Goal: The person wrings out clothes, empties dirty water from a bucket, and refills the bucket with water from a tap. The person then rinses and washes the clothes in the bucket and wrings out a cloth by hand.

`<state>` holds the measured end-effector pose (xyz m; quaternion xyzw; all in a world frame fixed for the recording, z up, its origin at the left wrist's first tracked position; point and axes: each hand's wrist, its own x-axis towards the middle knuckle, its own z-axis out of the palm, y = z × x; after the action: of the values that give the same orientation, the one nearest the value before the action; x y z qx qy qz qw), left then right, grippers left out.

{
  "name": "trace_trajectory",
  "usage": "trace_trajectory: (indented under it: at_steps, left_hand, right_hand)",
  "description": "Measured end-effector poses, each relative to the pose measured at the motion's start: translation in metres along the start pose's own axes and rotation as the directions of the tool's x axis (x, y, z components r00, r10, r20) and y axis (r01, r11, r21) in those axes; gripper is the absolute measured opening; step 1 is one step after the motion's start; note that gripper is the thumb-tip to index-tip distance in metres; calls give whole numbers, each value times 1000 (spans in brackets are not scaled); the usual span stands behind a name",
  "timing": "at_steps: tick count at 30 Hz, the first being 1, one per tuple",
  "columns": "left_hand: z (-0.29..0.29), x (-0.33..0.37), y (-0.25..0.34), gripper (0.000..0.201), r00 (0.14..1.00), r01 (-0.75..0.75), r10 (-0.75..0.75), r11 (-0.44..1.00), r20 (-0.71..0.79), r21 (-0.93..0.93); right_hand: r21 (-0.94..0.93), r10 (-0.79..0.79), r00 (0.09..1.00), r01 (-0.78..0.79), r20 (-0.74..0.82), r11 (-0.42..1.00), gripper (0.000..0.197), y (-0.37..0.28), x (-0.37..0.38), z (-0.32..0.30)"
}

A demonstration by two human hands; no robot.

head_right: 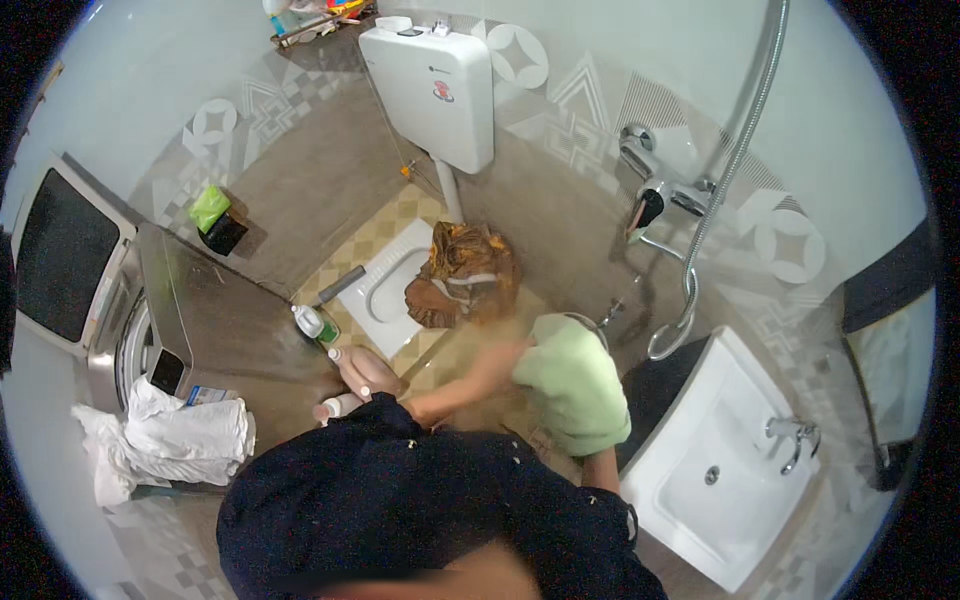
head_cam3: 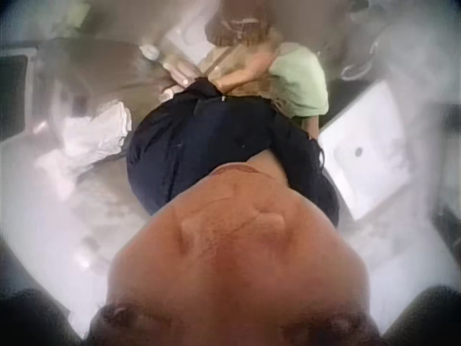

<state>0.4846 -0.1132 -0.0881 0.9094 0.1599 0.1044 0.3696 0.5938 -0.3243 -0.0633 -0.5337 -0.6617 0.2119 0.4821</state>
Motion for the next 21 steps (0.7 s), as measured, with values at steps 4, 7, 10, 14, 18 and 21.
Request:
trace_trajectory:
  at_steps: [4,7,10,14,18,21]
  left_hand:
    - [-15,-15,27,60,996,81,-77,990,-32,115]
    - [-8,-19,37,49,981,189,-192,977,23,100]
    - [-3,-11,26,39,993,113,-111,991,-37,76]
    - [-3,9,-3,29,853,-373,395,919,-343,130]
    - [27,34,-49,48,895,-147,192,979,403,-141]
    - [34,34,-58,91,932,18,74,969,354,-248]
  right_hand:
    - [-22,-12,998,14,64,1000,55,8,17,-26]
    - [-47,-14,995,19,98,999,55,3,18,-31]
    - [-50,-32,989,40,146,998,55,-1,25,-24]
    - [-42,-61,972,72,228,996,56,-5,29,-23]
    - [-68,-32,966,51,255,996,56,-13,25,-32]
    - [-39,-30,950,44,311,998,57,-14,26,-33]
